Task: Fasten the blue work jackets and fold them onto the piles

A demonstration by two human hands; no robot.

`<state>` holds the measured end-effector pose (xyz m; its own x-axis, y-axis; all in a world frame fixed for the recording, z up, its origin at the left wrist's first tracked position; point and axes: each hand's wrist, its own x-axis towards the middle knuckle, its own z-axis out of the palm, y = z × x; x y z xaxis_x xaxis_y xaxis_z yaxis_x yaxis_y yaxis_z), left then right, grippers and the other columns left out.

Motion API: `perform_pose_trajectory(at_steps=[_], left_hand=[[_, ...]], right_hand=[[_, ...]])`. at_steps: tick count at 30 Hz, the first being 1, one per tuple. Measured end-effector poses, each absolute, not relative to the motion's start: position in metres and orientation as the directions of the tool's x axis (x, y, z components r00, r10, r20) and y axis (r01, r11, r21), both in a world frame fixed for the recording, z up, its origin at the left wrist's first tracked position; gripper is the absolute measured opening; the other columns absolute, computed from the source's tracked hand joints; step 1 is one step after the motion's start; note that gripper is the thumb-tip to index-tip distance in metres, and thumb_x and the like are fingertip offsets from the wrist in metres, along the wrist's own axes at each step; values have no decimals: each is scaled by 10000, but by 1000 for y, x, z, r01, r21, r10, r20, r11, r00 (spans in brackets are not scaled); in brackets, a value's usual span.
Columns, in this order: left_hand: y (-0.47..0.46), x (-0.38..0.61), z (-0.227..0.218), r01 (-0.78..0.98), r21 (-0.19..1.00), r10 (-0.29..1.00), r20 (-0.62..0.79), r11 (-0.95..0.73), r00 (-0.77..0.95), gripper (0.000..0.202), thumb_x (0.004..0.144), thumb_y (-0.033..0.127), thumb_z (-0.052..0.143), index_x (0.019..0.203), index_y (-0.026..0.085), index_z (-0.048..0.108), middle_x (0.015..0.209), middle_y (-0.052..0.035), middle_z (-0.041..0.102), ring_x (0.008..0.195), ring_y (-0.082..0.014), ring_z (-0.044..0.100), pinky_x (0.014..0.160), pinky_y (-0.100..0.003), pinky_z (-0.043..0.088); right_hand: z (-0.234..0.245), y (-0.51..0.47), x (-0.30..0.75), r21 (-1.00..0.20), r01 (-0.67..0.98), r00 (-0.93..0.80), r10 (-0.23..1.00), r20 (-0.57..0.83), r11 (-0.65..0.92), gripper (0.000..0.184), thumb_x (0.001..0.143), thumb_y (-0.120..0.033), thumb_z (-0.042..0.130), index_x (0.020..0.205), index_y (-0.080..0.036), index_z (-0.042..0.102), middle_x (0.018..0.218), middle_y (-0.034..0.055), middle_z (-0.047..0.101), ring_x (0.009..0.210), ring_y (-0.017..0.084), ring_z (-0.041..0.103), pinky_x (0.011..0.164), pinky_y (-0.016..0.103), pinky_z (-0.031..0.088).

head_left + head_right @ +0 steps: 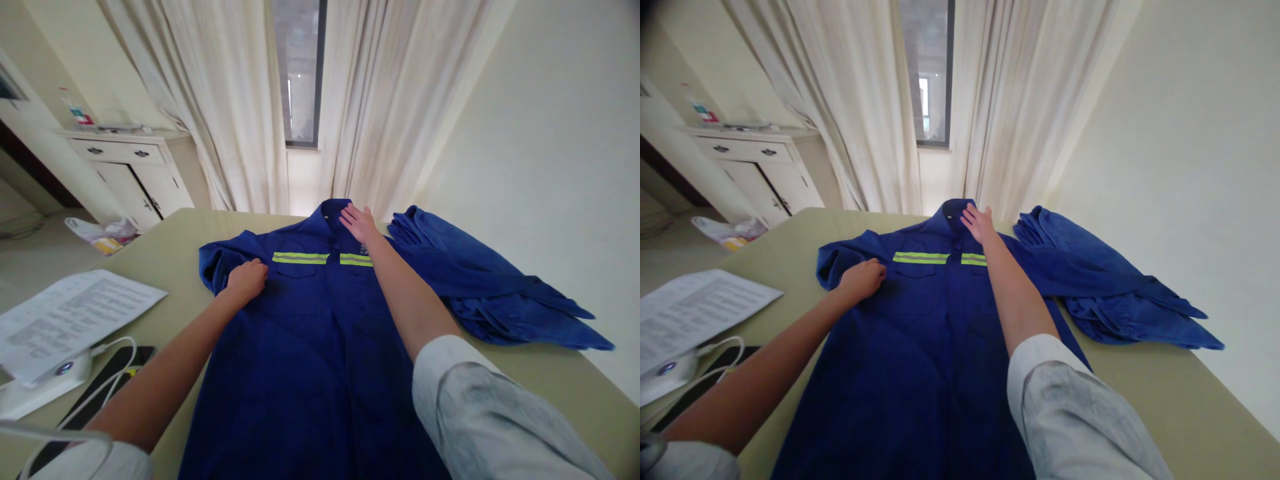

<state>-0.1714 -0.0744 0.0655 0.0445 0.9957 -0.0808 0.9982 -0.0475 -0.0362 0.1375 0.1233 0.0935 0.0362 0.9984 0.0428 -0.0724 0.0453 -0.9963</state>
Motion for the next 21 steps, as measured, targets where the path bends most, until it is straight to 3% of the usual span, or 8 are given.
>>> perform_pose_trajectory(at_steps=[2, 4, 8, 10, 12, 16, 19, 21], left_hand=[[-62, -191, 77, 998, 30, 998, -37, 56, -55, 300, 984, 212, 485, 1061, 193, 774, 1202, -156, 708, 1074, -345, 711, 926, -460, 568], [-49, -208, 95, 959, 135, 958, 114, 248, -264, 318, 989, 209, 480, 1149, 146, 747, 1263, -193, 677, 1089, -365, 713, 940, -477, 573], [-30, -207, 124, 841, 295, 759, 367, 453, -537, 649, 1004, 319, 517, 1584, 61, 384, 1685, -309, 244, 1271, -491, 599, 982, -615, 545], [-28, -183, 121, 902, 254, 811, 402, 349, -426, 681, 1003, 358, 537, 1610, 110, 355, 1716, -253, 238, 1311, -502, 560, 1002, -639, 529], [-26, -148, 105, 971, 181, 896, 388, 156, -216, 545, 1014, 336, 523, 1530, 164, 489, 1633, -193, 434, 1326, -449, 560, 1045, -599, 512], [-13, -85, 62, 975, 149, 963, 237, -166, 127, 404, 1019, 264, 463, 1378, 188, 632, 1436, -156, 634, 1278, -347, 616, 1074, -502, 498], [5, -57, 38, 945, 187, 955, 181, -270, 237, 427, 1023, 221, 406, 1368, 165, 652, 1446, -145, 648, 1291, -295, 629, 1111, -437, 479], [15, -48, 25, 936, 202, 948, 201, -287, 248, 476, 1029, 221, 384, 1444, 143, 603, 1556, -151, 571, 1401, -286, 560, 1194, -432, 408]], right_hand=[[83, 111, 137, -984, 174, -7, 999, 39, 40, 749, 938, -390, 770, 1554, -250, 369, 1177, 77, 724, 1053, 215, 711, 927, 407, 601], [65, 86, 131, -854, 496, -155, 984, 88, 154, 755, 867, -402, 828, 1494, -186, 466, 1176, 116, 729, 1087, 256, 700, 1007, 451, 552], [33, 41, 113, -474, 696, -539, 829, 152, 539, 783, 789, -293, 856, 1479, -154, 512, 1345, 164, 686, 1265, 303, 624, 1144, 464, 424], [32, 36, 116, -384, 718, -596, 797, 92, 581, 702, 827, -168, 759, 1486, -178, 517, 1292, 118, 723, 1212, 270, 653, 1107, 403, 442], [42, 41, 135, -317, 816, -502, 864, 28, 484, 626, 845, -88, 667, 1446, -230, 563, 1195, 72, 760, 1147, 255, 681, 1048, 370, 464], [69, 59, 189, -170, 980, -101, 994, 38, 106, 454, 873, -108, 634, 1322, -170, 636, 1192, 183, 745, 1224, 384, 639, 1069, 556, 413], [75, 61, 198, -219, 975, -27, 998, 65, 40, 411, 907, -169, 638, 1318, -179, 621, 1178, 156, 752, 1190, 356, 656, 1057, 549, 433], [68, 59, 182, -328, 920, -182, 975, 128, 215, 434, 934, -203, 639, 1364, -200, 584, 1160, 102, 757, 1123, 276, 678, 1029, 440, 475]])
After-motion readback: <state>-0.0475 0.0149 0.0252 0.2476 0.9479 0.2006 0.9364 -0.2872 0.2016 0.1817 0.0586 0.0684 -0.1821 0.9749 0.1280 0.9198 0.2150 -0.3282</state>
